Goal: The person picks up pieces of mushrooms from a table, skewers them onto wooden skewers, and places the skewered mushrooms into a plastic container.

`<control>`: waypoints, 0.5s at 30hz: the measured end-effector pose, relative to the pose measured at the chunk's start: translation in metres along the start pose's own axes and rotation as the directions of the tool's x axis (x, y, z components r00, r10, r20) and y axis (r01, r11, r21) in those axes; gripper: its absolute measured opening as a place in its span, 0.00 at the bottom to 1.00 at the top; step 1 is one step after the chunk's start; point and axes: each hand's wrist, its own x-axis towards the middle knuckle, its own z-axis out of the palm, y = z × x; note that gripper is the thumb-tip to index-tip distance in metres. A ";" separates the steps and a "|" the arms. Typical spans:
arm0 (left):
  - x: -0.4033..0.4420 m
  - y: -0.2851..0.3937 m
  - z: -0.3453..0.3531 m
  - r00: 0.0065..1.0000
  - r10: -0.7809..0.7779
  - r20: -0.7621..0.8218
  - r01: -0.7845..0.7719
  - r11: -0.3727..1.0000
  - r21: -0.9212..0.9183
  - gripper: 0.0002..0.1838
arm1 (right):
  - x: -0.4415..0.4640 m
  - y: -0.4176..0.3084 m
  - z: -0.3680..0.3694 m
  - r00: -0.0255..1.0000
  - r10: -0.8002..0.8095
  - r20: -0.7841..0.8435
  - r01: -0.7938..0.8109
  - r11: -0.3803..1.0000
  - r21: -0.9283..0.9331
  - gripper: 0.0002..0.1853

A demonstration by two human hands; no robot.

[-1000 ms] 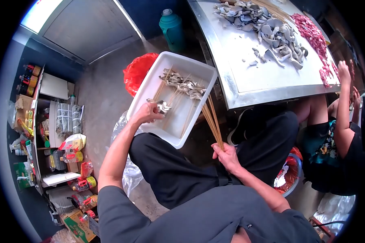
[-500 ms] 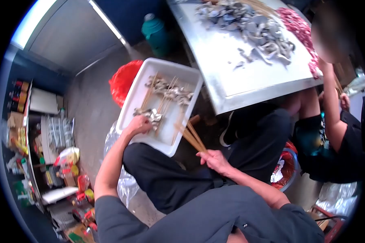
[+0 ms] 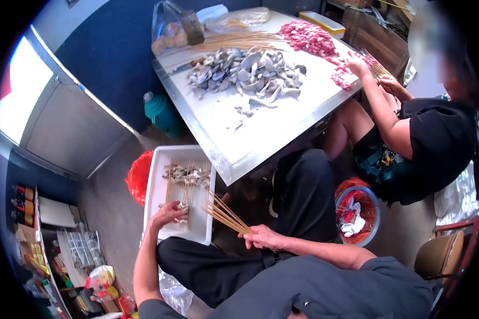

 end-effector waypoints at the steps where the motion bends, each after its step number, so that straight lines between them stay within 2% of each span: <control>1: -0.003 0.004 -0.002 0.998 0.033 -0.058 -0.034 0.999 -0.022 0.33 | -0.003 -0.002 0.000 1.000 0.001 -0.008 0.000 1.000 0.014 0.14; 2: -0.005 0.009 -0.005 0.992 0.062 -0.112 -0.068 0.997 -0.044 0.30 | -0.005 -0.004 0.002 1.000 -0.017 -0.012 0.017 1.000 0.020 0.14; 5: -0.020 0.049 -0.012 0.913 0.217 -0.347 -0.303 0.928 -0.217 0.22 | -0.012 -0.008 0.008 0.999 -0.019 0.035 0.015 0.994 0.106 0.12; 6: -0.027 0.069 -0.014 0.879 0.266 -0.395 -0.354 0.919 -0.170 0.19 | -0.014 -0.010 0.010 0.998 -0.025 0.064 0.017 0.992 0.123 0.11; 9: -0.039 0.131 -0.019 0.767 0.428 -0.477 -0.537 0.836 -0.113 0.15 | -0.020 -0.017 0.018 0.983 -0.094 0.156 0.070 0.986 0.151 0.10; 12: -0.043 0.196 -0.013 0.700 0.492 -0.518 -0.601 0.797 -0.055 0.13 | -0.031 -0.029 0.018 0.968 -0.140 0.207 0.099 0.975 0.197 0.09; 15: -0.018 0.247 -0.001 0.662 0.561 -0.497 -0.681 0.727 -0.086 0.12 | -0.044 -0.040 0.013 0.970 -0.193 0.149 0.150 0.953 0.263 0.07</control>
